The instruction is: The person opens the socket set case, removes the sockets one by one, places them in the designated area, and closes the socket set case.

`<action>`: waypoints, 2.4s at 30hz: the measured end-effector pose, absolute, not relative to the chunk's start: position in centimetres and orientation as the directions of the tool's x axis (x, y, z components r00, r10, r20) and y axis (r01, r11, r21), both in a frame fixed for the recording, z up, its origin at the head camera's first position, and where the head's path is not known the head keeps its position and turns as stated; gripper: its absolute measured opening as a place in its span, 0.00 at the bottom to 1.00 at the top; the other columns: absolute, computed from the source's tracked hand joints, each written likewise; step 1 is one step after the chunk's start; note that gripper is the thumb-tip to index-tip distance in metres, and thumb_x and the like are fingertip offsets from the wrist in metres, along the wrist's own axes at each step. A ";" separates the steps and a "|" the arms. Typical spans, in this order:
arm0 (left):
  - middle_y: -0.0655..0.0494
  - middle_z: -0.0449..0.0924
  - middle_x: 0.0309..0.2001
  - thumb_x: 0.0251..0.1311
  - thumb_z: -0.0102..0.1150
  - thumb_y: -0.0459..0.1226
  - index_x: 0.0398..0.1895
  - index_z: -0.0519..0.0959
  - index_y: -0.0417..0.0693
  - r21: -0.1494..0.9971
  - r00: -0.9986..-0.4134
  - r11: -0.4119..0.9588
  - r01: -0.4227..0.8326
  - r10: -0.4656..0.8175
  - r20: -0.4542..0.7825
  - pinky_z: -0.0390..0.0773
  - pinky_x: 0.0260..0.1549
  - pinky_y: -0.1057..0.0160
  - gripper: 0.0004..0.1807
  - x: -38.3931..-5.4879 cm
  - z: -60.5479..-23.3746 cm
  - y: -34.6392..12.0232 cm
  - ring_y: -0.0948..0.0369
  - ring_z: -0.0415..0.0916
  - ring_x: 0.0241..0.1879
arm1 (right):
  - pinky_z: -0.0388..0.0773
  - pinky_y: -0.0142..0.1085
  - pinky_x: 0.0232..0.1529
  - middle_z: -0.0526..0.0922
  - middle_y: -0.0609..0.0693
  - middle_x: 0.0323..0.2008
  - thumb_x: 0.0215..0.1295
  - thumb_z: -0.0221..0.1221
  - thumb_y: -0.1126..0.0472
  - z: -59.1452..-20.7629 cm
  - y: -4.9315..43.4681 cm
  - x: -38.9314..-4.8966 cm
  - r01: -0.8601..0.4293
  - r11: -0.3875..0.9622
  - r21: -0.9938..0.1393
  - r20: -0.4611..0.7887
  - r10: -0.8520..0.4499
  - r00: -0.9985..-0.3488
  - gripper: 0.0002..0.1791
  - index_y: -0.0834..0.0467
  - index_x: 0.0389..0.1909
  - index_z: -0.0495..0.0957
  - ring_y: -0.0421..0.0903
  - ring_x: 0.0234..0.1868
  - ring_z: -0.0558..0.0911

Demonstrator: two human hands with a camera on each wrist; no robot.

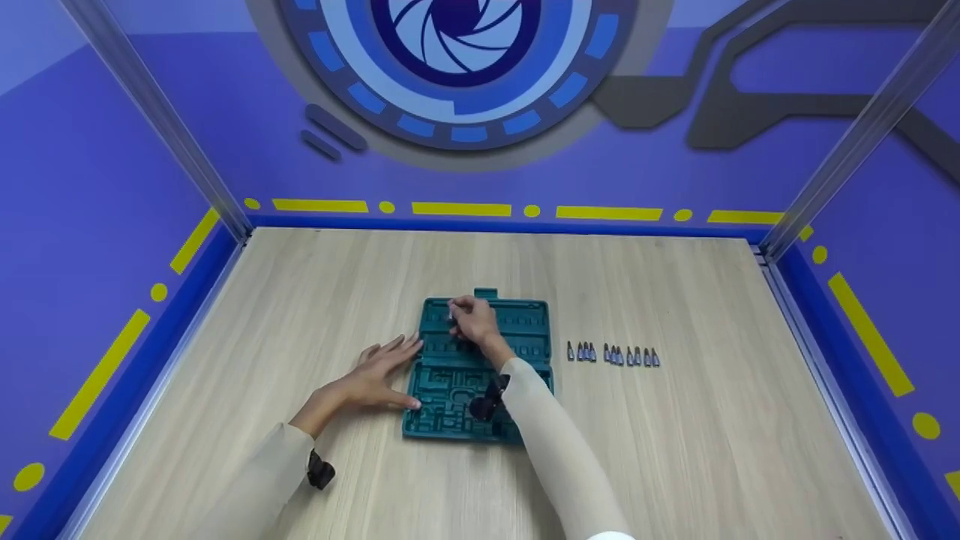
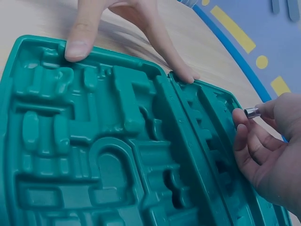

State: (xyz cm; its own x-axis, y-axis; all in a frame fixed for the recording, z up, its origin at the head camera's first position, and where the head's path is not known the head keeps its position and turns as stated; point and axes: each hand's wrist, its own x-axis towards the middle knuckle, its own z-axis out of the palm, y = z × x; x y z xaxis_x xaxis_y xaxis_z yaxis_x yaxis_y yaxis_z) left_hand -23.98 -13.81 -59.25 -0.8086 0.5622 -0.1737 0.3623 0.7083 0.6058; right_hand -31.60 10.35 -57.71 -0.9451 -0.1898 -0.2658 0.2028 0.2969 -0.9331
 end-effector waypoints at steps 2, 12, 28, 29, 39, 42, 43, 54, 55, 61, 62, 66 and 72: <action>0.53 0.42 0.84 0.52 0.72 0.62 0.83 0.50 0.53 0.604 -0.808 0.711 0.360 0.562 -0.179 0.37 0.76 0.33 0.61 -23.9 -59.2 -13.8 0.45 0.37 0.83 | 0.78 0.30 0.33 0.83 0.57 0.47 0.81 0.49 0.61 -57.6 10.6 -31.5 0.218 0.297 -0.929 -0.283 -0.197 -0.939 0.18 0.63 0.63 0.76 0.39 0.31 0.83; 0.53 0.42 0.84 0.52 0.73 0.62 0.83 0.49 0.52 0.606 -0.806 0.712 0.355 0.562 -0.188 0.37 0.76 0.33 0.62 -24.0 -59.2 -13.7 0.46 0.37 0.84 | 0.78 0.32 0.34 0.84 0.57 0.45 0.78 0.52 0.63 -57.4 12.7 -30.9 0.154 0.322 -0.934 -0.247 -0.271 -0.931 0.19 0.64 0.65 0.74 0.40 0.32 0.81; 0.51 0.42 0.84 0.52 0.74 0.61 0.83 0.50 0.50 0.623 -0.812 0.698 0.352 0.559 -0.167 0.36 0.76 0.32 0.62 -23.8 -59.2 -13.7 0.44 0.37 0.83 | 0.77 0.35 0.38 0.85 0.62 0.46 0.76 0.56 0.61 -57.2 16.9 -29.3 0.114 0.325 -0.939 -0.216 -0.299 -0.929 0.25 0.64 0.69 0.68 0.45 0.34 0.81; 0.51 0.42 0.84 0.52 0.74 0.61 0.83 0.50 0.50 0.623 -0.812 0.697 0.354 0.560 -0.165 0.36 0.76 0.32 0.62 -23.8 -59.2 -13.8 0.44 0.37 0.83 | 0.77 0.36 0.38 0.85 0.62 0.46 0.76 0.57 0.60 -57.1 17.2 -29.3 0.108 0.329 -0.938 -0.211 -0.294 -0.932 0.24 0.64 0.69 0.68 0.46 0.34 0.81; 0.54 0.42 0.84 0.51 0.73 0.63 0.83 0.50 0.52 0.602 -0.821 0.720 0.346 0.543 -0.177 0.37 0.76 0.33 0.62 -23.8 -59.3 -13.8 0.46 0.37 0.84 | 0.79 0.37 0.39 0.84 0.65 0.48 0.76 0.56 0.59 -56.0 21.9 -29.2 0.092 0.381 -0.920 -0.208 -0.276 -0.938 0.26 0.66 0.70 0.67 0.45 0.36 0.83; 0.54 0.42 0.84 0.51 0.73 0.63 0.83 0.50 0.53 0.605 -0.820 0.719 0.342 0.543 -0.182 0.36 0.76 0.33 0.62 -23.8 -59.3 -13.8 0.46 0.37 0.84 | 0.81 0.37 0.41 0.84 0.63 0.48 0.76 0.56 0.60 -55.7 23.8 -29.0 0.096 0.388 -0.917 -0.212 -0.268 -0.940 0.27 0.67 0.71 0.66 0.44 0.38 0.84; 0.54 0.42 0.84 0.51 0.73 0.63 0.83 0.49 0.53 0.605 -0.819 0.719 0.342 0.544 -0.183 0.36 0.76 0.33 0.63 -23.8 -59.3 -13.7 0.46 0.37 0.84 | 0.81 0.37 0.41 0.84 0.63 0.47 0.76 0.56 0.60 -55.6 24.5 -28.9 0.101 0.386 -0.917 -0.215 -0.265 -0.940 0.27 0.67 0.71 0.65 0.45 0.38 0.84; 0.51 0.42 0.84 0.51 0.74 0.62 0.83 0.50 0.51 0.610 -0.815 0.708 0.355 0.554 -0.169 0.38 0.76 0.32 0.63 -23.7 -59.5 -13.7 0.45 0.37 0.83 | 0.84 0.36 0.45 0.85 0.61 0.52 0.79 0.51 0.61 -55.5 32.2 -27.7 0.122 0.428 -0.896 -0.234 -0.221 -0.947 0.28 0.68 0.74 0.62 0.40 0.43 0.85; 0.50 0.43 0.84 0.51 0.74 0.62 0.83 0.50 0.50 0.609 -0.815 0.708 0.357 0.555 -0.168 0.38 0.76 0.32 0.63 -23.7 -59.5 -13.7 0.45 0.38 0.83 | 0.83 0.35 0.44 0.85 0.60 0.52 0.79 0.51 0.60 -55.5 32.8 -27.6 0.122 0.437 -0.891 -0.236 -0.216 -0.948 0.28 0.68 0.74 0.62 0.40 0.43 0.85; 0.51 0.42 0.84 0.51 0.73 0.63 0.83 0.50 0.51 0.617 -0.816 0.705 0.350 0.553 -0.169 0.37 0.76 0.32 0.63 -23.8 -59.4 -13.8 0.45 0.37 0.83 | 0.77 0.33 0.35 0.85 0.48 0.42 0.79 0.52 0.60 -55.8 36.0 -26.7 0.122 0.495 -0.860 -0.234 -0.172 -0.957 0.28 0.69 0.74 0.62 0.38 0.34 0.80; 0.51 0.42 0.84 0.51 0.73 0.63 0.83 0.50 0.51 0.619 -0.817 0.704 0.348 0.552 -0.169 0.37 0.76 0.32 0.63 -23.7 -59.4 -13.8 0.45 0.37 0.83 | 0.76 0.34 0.34 0.85 0.47 0.40 0.79 0.52 0.60 -55.9 36.5 -26.5 0.125 0.502 -0.856 -0.234 -0.162 -0.959 0.28 0.69 0.74 0.62 0.38 0.33 0.79; 0.52 0.42 0.84 0.51 0.73 0.62 0.83 0.50 0.52 0.619 -0.821 0.706 0.342 0.546 -0.169 0.37 0.75 0.31 0.63 -23.6 -59.5 -14.2 0.45 0.37 0.83 | 0.74 0.33 0.31 0.83 0.44 0.35 0.80 0.52 0.60 -56.3 37.9 -26.0 0.129 0.510 -0.850 -0.231 -0.142 -0.962 0.29 0.70 0.74 0.61 0.38 0.29 0.75; 0.51 0.42 0.84 0.51 0.73 0.63 0.83 0.50 0.52 0.623 -0.817 0.699 0.350 0.553 -0.161 0.38 0.75 0.30 0.62 -23.6 -59.7 -14.3 0.44 0.37 0.83 | 0.80 0.33 0.36 0.84 0.44 0.40 0.80 0.51 0.60 -56.6 40.0 -25.5 0.152 0.539 -0.828 -0.249 -0.110 -0.962 0.29 0.72 0.74 0.60 0.35 0.35 0.80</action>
State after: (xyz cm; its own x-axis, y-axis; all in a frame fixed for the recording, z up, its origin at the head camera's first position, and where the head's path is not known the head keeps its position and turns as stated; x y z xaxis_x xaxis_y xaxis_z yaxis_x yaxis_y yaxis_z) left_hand -23.58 -14.34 -59.66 -0.8174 0.5532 -0.1608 0.3505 0.6991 0.6233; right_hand -25.49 39.96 -56.58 -0.9623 -0.1105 -0.2487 0.1522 0.5391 -0.8284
